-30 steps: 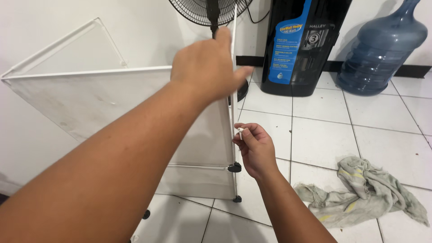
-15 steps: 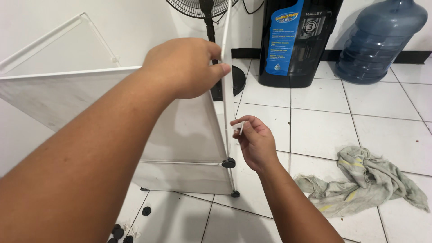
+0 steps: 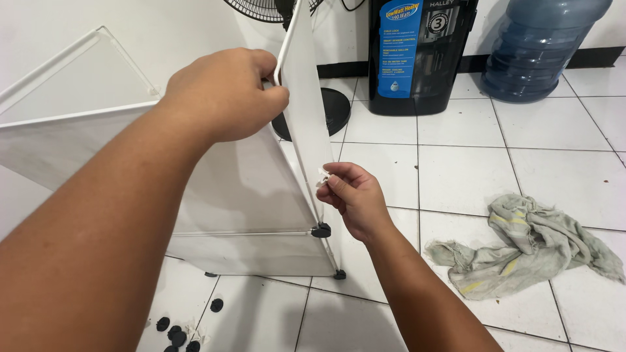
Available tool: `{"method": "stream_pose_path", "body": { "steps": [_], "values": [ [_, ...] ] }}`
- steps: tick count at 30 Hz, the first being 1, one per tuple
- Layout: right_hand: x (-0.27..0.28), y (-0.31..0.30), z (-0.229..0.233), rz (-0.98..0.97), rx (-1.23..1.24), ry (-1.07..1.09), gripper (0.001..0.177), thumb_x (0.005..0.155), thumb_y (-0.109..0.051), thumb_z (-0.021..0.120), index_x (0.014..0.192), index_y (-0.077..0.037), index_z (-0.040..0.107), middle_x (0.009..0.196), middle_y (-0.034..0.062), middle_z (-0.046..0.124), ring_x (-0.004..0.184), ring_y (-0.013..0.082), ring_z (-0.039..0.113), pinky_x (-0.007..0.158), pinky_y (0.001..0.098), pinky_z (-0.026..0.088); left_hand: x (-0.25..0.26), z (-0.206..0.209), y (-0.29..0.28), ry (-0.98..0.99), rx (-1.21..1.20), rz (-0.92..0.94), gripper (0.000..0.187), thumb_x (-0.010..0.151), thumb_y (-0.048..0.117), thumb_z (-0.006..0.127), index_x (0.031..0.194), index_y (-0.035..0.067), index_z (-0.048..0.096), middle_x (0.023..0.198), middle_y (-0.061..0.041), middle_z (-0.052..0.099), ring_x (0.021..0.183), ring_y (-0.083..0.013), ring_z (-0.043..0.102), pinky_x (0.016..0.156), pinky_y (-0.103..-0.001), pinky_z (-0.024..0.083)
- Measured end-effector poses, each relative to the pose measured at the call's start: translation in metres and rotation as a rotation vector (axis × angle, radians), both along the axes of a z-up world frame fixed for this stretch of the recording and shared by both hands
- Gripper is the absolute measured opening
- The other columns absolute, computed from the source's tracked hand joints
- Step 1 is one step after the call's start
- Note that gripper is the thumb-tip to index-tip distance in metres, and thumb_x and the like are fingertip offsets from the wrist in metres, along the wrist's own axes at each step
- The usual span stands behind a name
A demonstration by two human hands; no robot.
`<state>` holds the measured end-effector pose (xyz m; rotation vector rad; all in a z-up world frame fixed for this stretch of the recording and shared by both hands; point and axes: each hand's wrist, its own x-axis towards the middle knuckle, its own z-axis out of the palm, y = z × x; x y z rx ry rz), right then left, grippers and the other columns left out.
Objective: The person assembles a white modular storage cabinet by inserting black corner caps into frame joints, attaching white panels, and securing them with white plastic clips. They handle multiple panels and caps, aligning and snapping components together to form a box-like structure.
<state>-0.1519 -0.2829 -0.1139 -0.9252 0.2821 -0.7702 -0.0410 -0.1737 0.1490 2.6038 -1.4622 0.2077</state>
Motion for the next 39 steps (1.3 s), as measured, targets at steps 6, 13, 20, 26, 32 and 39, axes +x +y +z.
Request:
{"method": "stream_pose_path", "body": {
  "steps": [6, 13, 20, 26, 32, 39],
  "values": [
    [0.006, 0.005, 0.001, 0.046, 0.025, 0.110, 0.022, 0.097, -0.009, 0.061, 0.112, 0.002, 0.072, 0.081, 0.0091, 0.071, 0.074, 0.0155, 0.071, 0.073, 0.0309, 0.061, -0.003, 0.002, 0.002, 0.010, 0.032, 0.041, 0.027, 0.086, 0.034, 0.057, 0.100, 0.016, 0.072, 0.084, -0.004, 0.074, 0.081, -0.0261, 0.070, 0.072, -0.044, 0.054],
    [0.016, 0.002, 0.000, 0.060, 0.013, 0.117, 0.024, 0.101, -0.020, 0.061, 0.105, 0.002, 0.072, 0.075, 0.0058, 0.066, 0.066, 0.0123, 0.064, 0.064, 0.0296, 0.057, -0.006, 0.003, 0.004, 0.000, 0.034, 0.036, 0.027, 0.087, 0.034, 0.056, 0.103, 0.019, 0.072, 0.085, -0.002, 0.074, 0.079, -0.0255, 0.069, 0.070, -0.045, 0.053],
    [0.018, 0.010, 0.003, 0.059, 0.018, 0.106, 0.019, 0.099, -0.015, 0.061, 0.105, 0.001, 0.070, 0.079, 0.0046, 0.068, 0.069, 0.0124, 0.065, 0.069, 0.0305, 0.058, -0.007, 0.001, 0.004, -0.004, 0.044, 0.042, 0.032, 0.089, 0.038, 0.056, 0.113, 0.023, 0.071, 0.087, -0.001, 0.075, 0.081, -0.0248, 0.070, 0.071, -0.045, 0.054],
    [0.012, 0.012, 0.008, -0.044, -0.276, 0.207, 0.016, 0.093, -0.005, 0.065, 0.105, 0.004, 0.069, 0.085, 0.0084, 0.074, 0.074, 0.0135, 0.072, 0.072, 0.0297, 0.062, -0.008, 0.002, 0.003, -0.011, 0.053, 0.041, 0.034, 0.090, 0.038, 0.056, 0.117, 0.025, 0.071, 0.088, -0.001, 0.076, 0.081, -0.0246, 0.071, 0.071, -0.045, 0.054],
    [0.016, 0.027, 0.007, -0.219, -0.463, 0.232, 0.013, 0.094, -0.009, 0.069, 0.099, 0.003, 0.068, 0.081, 0.0074, 0.073, 0.069, 0.0106, 0.070, 0.066, 0.0256, 0.062, -0.013, 0.006, 0.006, -0.021, 0.103, 0.052, 0.037, 0.094, 0.041, 0.058, 0.128, 0.027, 0.066, 0.094, -0.002, 0.075, 0.086, -0.0253, 0.071, 0.074, -0.045, 0.055],
    [0.016, 0.037, 0.024, -0.472, -0.793, 0.355, 0.014, 0.092, -0.010, 0.072, 0.090, 0.003, 0.068, 0.069, 0.0076, 0.070, 0.060, 0.0131, 0.065, 0.055, 0.0270, 0.053, -0.014, 0.006, 0.006, 0.008, 0.089, 0.041, 0.036, 0.097, 0.043, 0.054, 0.126, 0.028, 0.067, 0.095, -0.001, 0.076, 0.089, -0.0241, 0.071, 0.076, -0.046, 0.055]
  ]
}}
